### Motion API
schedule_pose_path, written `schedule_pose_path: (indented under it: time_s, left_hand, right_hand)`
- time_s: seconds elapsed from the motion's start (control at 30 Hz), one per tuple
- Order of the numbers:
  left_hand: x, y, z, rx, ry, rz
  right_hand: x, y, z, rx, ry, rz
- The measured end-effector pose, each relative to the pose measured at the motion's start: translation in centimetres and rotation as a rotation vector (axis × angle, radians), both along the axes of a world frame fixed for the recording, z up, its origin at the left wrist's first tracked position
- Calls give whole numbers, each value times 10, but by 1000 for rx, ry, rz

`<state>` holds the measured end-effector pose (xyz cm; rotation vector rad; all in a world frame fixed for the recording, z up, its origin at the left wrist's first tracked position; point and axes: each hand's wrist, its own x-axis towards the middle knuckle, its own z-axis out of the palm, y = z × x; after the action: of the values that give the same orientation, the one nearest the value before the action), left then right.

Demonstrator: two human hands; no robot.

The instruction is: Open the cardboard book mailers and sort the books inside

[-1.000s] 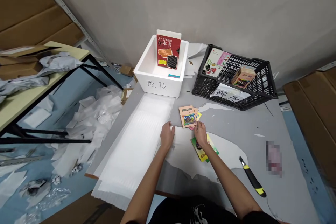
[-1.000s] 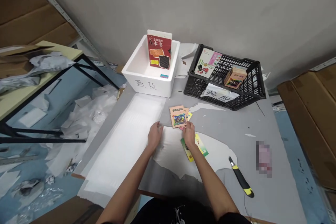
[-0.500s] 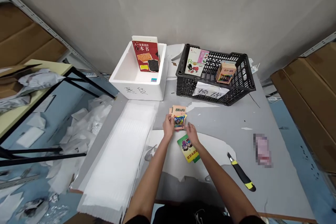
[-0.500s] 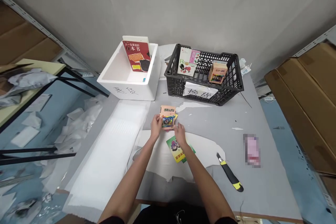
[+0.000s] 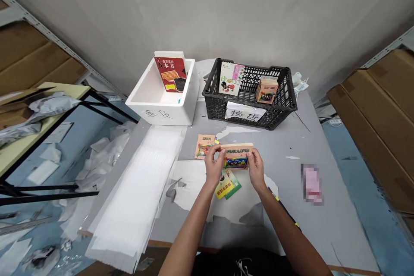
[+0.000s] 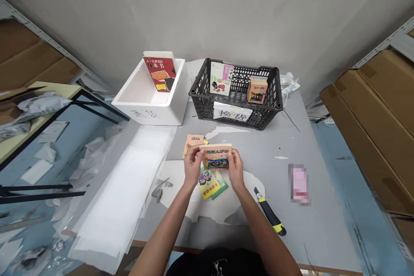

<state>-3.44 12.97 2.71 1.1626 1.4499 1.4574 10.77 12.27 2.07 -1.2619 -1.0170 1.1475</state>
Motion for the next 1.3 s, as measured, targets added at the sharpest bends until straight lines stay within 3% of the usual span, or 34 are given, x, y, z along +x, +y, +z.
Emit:
schedule_pose_path:
  time_s: [0.17, 0.3, 0.47, 0.63, 0.73, 0.83, 0.93, 1.03, 1.17, 1.3]
  left_hand:
    - [16, -5, 20, 132, 27, -71]
    - [27, -9, 34, 198, -25, -176]
    - [38, -7, 48, 114, -159, -345]
    - [48, -8, 55, 41, -196, -383]
    - [52, -8, 51, 8, -219, -383]
    - [55, -13, 42, -50, -203, -239]
    - [61, -24, 28, -146, -116, -83]
    - [68, -31, 10, -244, -117, -84]
    - [68, -21, -7, -294, -344, -18]
    - [57, 2, -18, -412, -516, -35]
  right_hand:
    - [25, -9, 2, 70, 33, -32]
    - [40, -7, -2, -9, 185, 28]
    - [54, -5, 1, -143, 436, 92]
    - [63, -14, 3, -228, 520, 132]
    - [65, -19, 5, -245, 517, 135]
    - [64, -18, 13, -249, 451, 152]
    - [61, -12, 24, -230, 340, 91]
    - [56, -5, 30, -202, 247, 82]
    - [51, -3, 21, -158, 91, 183]
    - [50, -7, 5, -248, -1, 288]
